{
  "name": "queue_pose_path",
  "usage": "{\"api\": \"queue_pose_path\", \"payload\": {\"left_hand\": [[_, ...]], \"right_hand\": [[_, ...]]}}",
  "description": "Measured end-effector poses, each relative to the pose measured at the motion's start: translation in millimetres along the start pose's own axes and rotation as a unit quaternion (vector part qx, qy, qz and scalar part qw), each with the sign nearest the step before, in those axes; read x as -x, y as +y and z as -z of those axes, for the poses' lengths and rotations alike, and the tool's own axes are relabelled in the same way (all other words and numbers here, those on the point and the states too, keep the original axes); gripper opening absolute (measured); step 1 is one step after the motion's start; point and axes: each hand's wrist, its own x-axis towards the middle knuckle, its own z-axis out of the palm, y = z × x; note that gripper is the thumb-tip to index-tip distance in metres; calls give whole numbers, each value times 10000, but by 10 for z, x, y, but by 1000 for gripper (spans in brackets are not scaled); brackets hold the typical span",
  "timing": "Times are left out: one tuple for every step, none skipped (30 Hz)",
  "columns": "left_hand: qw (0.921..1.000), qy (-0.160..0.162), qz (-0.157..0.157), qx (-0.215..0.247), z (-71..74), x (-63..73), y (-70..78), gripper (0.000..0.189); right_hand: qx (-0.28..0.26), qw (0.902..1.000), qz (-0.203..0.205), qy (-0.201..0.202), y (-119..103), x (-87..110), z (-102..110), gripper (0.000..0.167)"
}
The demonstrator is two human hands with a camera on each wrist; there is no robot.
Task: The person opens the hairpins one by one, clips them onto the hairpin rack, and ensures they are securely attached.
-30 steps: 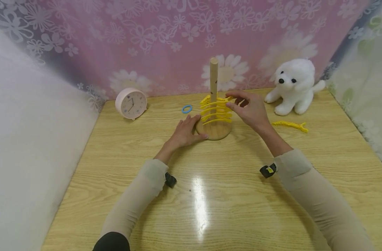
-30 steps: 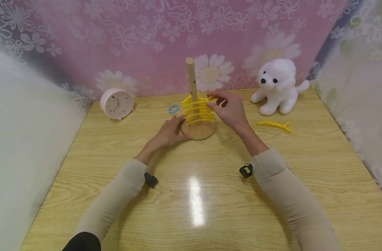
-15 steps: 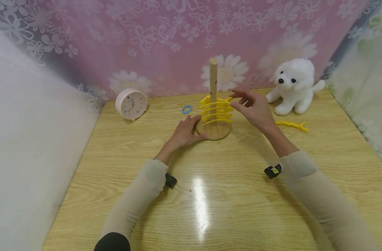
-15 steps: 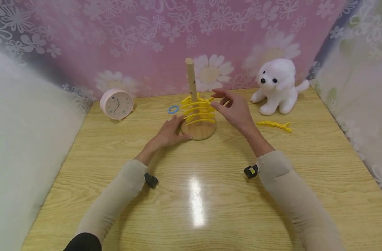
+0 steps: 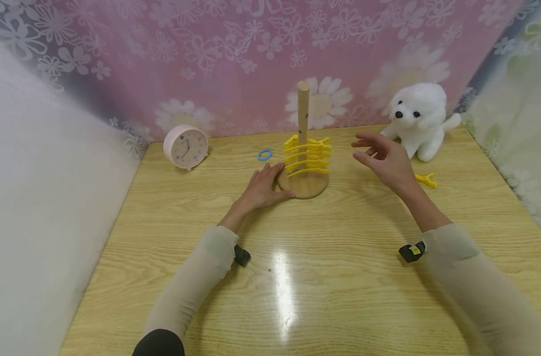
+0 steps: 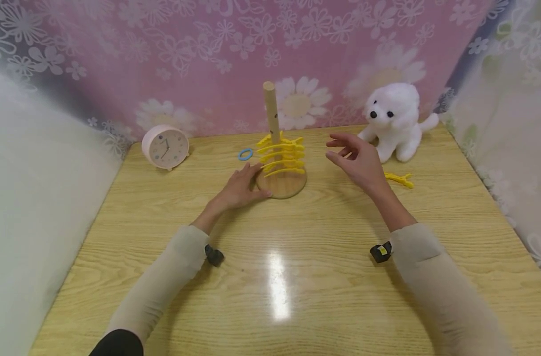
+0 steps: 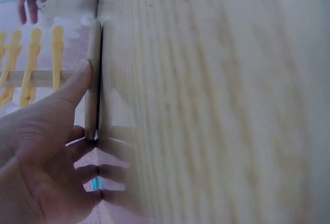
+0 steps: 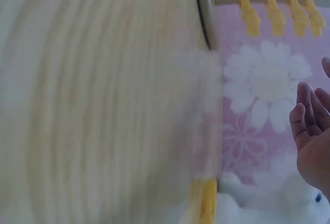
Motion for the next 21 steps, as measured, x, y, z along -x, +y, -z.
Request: {"api": "queue_pose_path", "payload": {"left_hand": [[10000,1,0,18,0,2,-1,94],[10000,-1,6,29,-1,5,-2,95],[10000,0,3,39,-1,9,-3,95],[10000,7,2,42,-2,11,-6,95],[10000,12,-2,48,-3,13,-8,95],[10000,26,-12,48,-4,13,-10,95],[10000,35,-21,48,-4,15,-11,95],[10000,42,-31,47,-7,14,-13,95],[10000,53,-46,51,-8,13,-13,95],[10000,59,-53,53,-10,10,-15,95],[9999,60,-55,60,-11,8,-14,96],[9999,61,-54,59,-12,7,-13,96],[10000,53,-44,62,-13,6,-13,96],[10000,50,-36,59,-13,4,-14,96],[10000,41,-23,56,-10,3,-14,96],[10000,33,-19,55,-9,2,-16,96],[10000,25,-14,64,-7,3,-17,97],[10000,22,-15,64,-5,1,-19,97],[10000,16,-18,74,-4,-1,-23,97],[10000,18,-31,82,-3,-2,-26,97],[10000,20,-35,88,-3,-3,-30,97]], "right_hand": [[5,10000,-27,-24,53,16,37,47],[48,10000,-52,-39,101,34,72,48],[86,9999,-74,-62,145,55,106,48],[126,9998,-109,-83,185,78,140,48],[200,9996,-142,-101,225,103,175,49],[258,9994,-179,-125,262,127,209,50],[344,9990,-235,-148,297,153,245,51],[461,9984,-299,-160,331,180,277,52],[555,9976,-371,-187,363,206,311,52],[644,9967,-445,-210,394,231,346,53],[743,9956,-516,-232,424,257,382,54],[829,9945,-586,-245,452,281,418,55],[915,9933,-648,-264,476,304,455,55],[1001,9921,-707,-267,503,326,490,56],[1087,9908,-761,-279,520,350,525,57],[1166,9894,-818,-296,534,372,561,59],[1254,9879,-856,-301,543,396,597,60],[1335,9865,-895,-301,550,416,631,61],[1405,9853,-924,-307,556,435,666,63],[1488,9838,-946,-307,565,451,700,64],[1567,9824,-962,-327,567,467,736,66]]}}
